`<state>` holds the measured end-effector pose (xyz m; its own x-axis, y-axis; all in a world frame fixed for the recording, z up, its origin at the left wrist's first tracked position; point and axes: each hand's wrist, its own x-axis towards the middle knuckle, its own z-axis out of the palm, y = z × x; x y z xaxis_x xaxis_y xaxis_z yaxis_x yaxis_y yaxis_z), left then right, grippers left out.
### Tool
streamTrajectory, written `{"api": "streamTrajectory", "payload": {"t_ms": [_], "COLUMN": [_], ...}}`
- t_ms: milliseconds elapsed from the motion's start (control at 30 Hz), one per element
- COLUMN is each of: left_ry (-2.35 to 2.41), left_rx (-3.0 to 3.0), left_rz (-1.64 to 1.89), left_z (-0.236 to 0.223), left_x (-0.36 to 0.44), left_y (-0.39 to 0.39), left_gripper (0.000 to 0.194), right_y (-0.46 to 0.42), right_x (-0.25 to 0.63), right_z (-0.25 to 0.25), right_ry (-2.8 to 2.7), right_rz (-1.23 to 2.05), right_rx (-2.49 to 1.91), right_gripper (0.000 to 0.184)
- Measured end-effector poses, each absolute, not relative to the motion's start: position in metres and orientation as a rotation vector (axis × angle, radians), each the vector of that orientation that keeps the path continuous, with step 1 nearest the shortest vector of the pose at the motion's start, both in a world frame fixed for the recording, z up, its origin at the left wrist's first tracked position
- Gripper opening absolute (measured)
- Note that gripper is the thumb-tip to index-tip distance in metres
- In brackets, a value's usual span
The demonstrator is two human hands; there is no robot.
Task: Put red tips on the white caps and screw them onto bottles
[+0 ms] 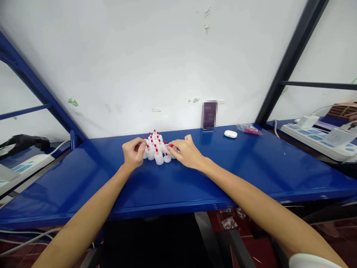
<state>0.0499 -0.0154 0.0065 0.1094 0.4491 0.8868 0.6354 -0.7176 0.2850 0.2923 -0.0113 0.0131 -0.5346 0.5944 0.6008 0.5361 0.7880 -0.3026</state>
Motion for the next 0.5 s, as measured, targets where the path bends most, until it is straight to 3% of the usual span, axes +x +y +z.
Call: {"api": "streamTrajectory", "payload": {"t_ms": [500], "left_ry": [-1.265], "left_rx": [-2.314], "left_rz": [-1.581], "left_z": [-0.007], "left_x": [0.050], "left_y": [-0.005], "left_gripper": [0.026], "right_y": [-0.001], "right_x": [0.275], "right_z": [-0.008], "right_ry": [-2.285], "right_rz": [0.218], "right_rx": [-1.022], "right_gripper": [0.021]}}
